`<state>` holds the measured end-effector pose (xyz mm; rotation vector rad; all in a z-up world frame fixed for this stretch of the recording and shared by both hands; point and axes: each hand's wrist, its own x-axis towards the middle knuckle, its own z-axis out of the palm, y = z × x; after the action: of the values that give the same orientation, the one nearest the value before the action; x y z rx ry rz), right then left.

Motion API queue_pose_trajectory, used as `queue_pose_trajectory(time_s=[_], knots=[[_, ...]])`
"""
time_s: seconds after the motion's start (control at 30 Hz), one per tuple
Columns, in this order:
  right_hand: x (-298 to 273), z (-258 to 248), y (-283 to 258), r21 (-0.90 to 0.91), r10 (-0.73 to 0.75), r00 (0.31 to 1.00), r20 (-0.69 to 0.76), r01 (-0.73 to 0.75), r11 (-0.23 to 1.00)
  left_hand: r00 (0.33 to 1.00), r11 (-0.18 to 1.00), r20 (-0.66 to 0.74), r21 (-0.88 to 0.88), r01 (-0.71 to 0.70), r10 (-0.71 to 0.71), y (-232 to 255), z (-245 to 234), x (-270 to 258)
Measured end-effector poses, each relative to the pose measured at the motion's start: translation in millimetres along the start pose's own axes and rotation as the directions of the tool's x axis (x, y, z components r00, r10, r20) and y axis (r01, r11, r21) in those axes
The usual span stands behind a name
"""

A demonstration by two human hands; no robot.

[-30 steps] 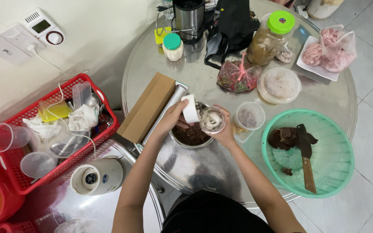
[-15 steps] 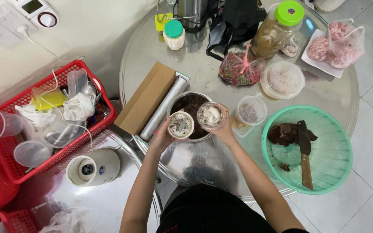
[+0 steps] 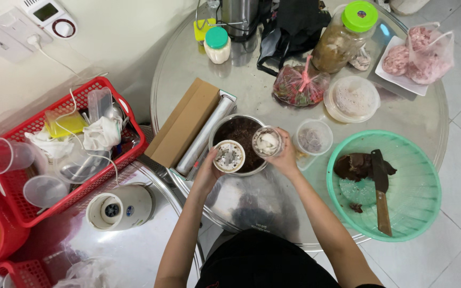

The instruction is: The person fills a small plastic container with mushrooms and dark paste by hand, then closes the container with a white lid and repeats the process for another container.

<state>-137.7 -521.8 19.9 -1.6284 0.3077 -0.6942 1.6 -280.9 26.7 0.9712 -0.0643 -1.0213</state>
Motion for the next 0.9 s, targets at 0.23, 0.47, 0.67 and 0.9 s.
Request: queue_pose_trajectory(time_s=[0.23,0.47,0.67,0.9], knots=[[0,-8,-22,-0.135,-0.027,0.999,0.027,0.030,0.990,0.997,0.988,-0.048,0.137,0.071,-0.065,-12,21,-24],[-14,-22,-25,-0.058,-0.078,0.996,0.034,0.080,0.995,0.939,0.757,0.045,0.605,0.245,-0.340,-129,23,-45],[-23,-22,-31,-0.009,-0.053,0.997,0.053,0.053,0.999,0.998,0.552,-0.043,0.832,0.055,-0.035,-183,20,-19],[-27,-21,-21,0.032,0.000,0.999,0.035,-0.001,0.999,0.958,0.327,0.225,0.905,-0.273,0.178,-95,41,-54]])
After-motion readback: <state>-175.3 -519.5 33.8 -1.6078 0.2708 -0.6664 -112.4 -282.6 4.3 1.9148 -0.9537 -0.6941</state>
